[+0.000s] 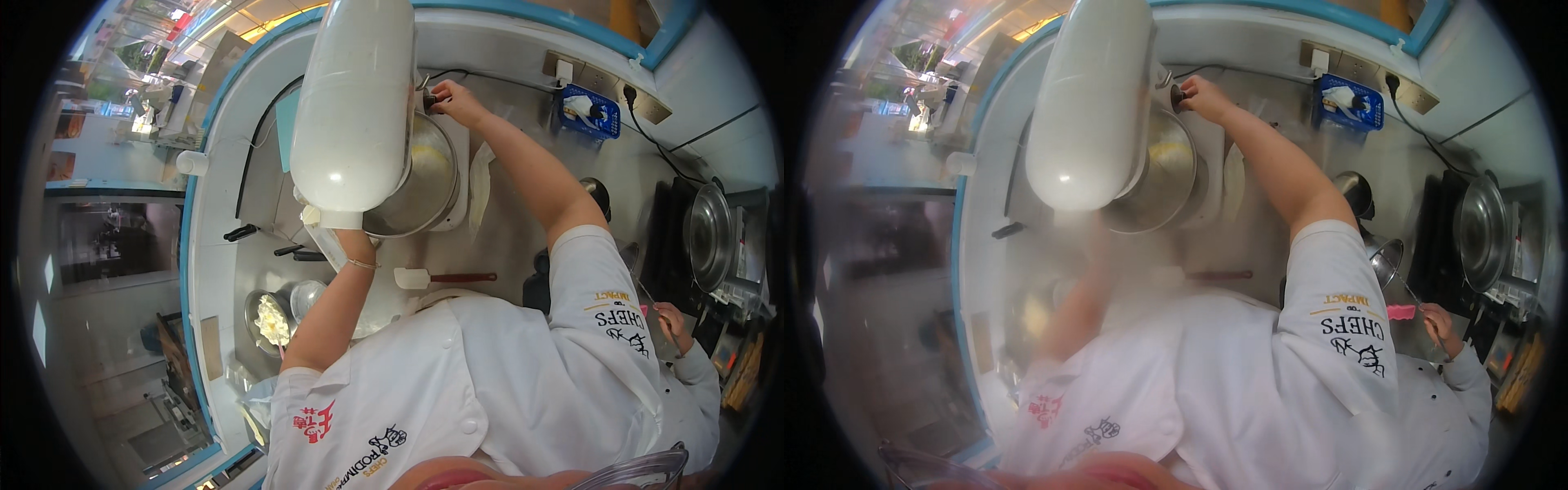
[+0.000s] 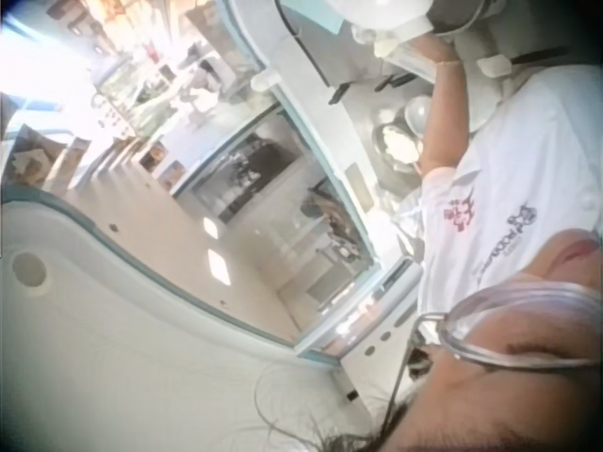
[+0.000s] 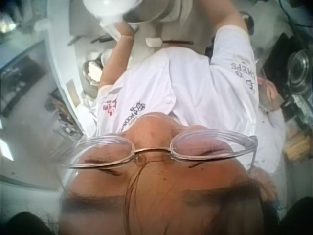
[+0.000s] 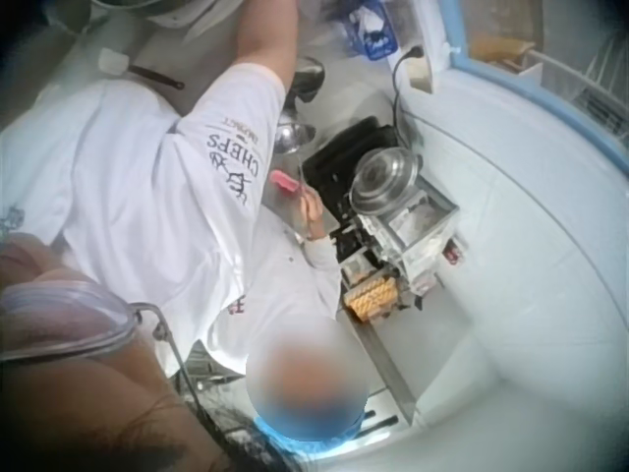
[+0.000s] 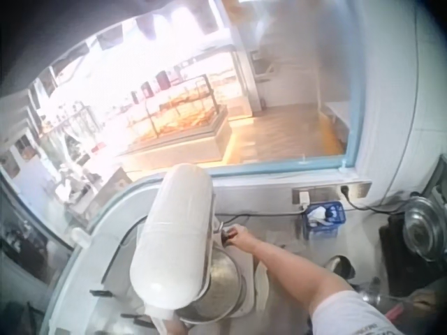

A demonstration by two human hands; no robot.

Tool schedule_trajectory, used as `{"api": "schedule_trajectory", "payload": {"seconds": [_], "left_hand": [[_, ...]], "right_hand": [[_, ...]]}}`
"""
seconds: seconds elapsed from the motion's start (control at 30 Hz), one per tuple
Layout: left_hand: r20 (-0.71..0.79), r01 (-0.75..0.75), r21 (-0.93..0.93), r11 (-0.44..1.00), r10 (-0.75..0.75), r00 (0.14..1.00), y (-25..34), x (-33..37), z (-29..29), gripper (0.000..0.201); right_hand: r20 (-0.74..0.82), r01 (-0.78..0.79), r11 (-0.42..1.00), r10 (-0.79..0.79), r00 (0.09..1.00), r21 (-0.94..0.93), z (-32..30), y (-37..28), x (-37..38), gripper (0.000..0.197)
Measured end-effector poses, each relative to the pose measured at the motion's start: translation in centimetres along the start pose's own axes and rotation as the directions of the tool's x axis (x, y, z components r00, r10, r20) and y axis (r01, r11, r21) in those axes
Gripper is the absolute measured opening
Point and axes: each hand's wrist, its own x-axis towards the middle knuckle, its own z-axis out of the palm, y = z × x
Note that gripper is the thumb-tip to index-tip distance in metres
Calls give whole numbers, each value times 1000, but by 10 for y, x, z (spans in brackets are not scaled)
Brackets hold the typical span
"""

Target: The person adds a white powder to a stand mixer bowl containing a yellow mixture, secures the bowl, and operates the mixer. After mixing, they use a spatula to scrape the sides of the bowl and the whisk attachment.

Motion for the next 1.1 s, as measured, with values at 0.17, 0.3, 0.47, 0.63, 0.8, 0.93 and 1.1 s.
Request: {"api": "schedule_trajectory", "payload": {"seconds": [0.17,0.3,0.47,0.63,0.8,0.93,1.1], "left_hand": [[28,54,11,999,-54,998,-3,2,-1,48],[-60,73,-61,996,-76,995,-4,0,0,47],[-4,41,33,999,-41,999,-15,3,-9,46],[161,15,408,913,-88,983,-63,24,-55,44],[219,-115,491,863,5,976,-64,21,-57,44],[227,-187,625,758,53,973,-52,11,-49,42],[-43,202,148,968,-198,979,-22,7,-20,41]], "right_hand": [[3,-4,1000,4,1000,-7,-10,3,1,33],[5,-6,999,6,1000,-31,-7,-2,-3,32],[-18,-5,993,3,1000,-120,-6,-12,-9,31],[-25,18,990,-21,999,-138,-7,-6,-5,34],[-20,-8,981,4,1000,-194,-5,-12,-9,41],[-66,-16,960,-3,998,-279,-5,-16,-14,47],[-169,-17,917,-55,984,-398,-3,-29,-21,44]]}}
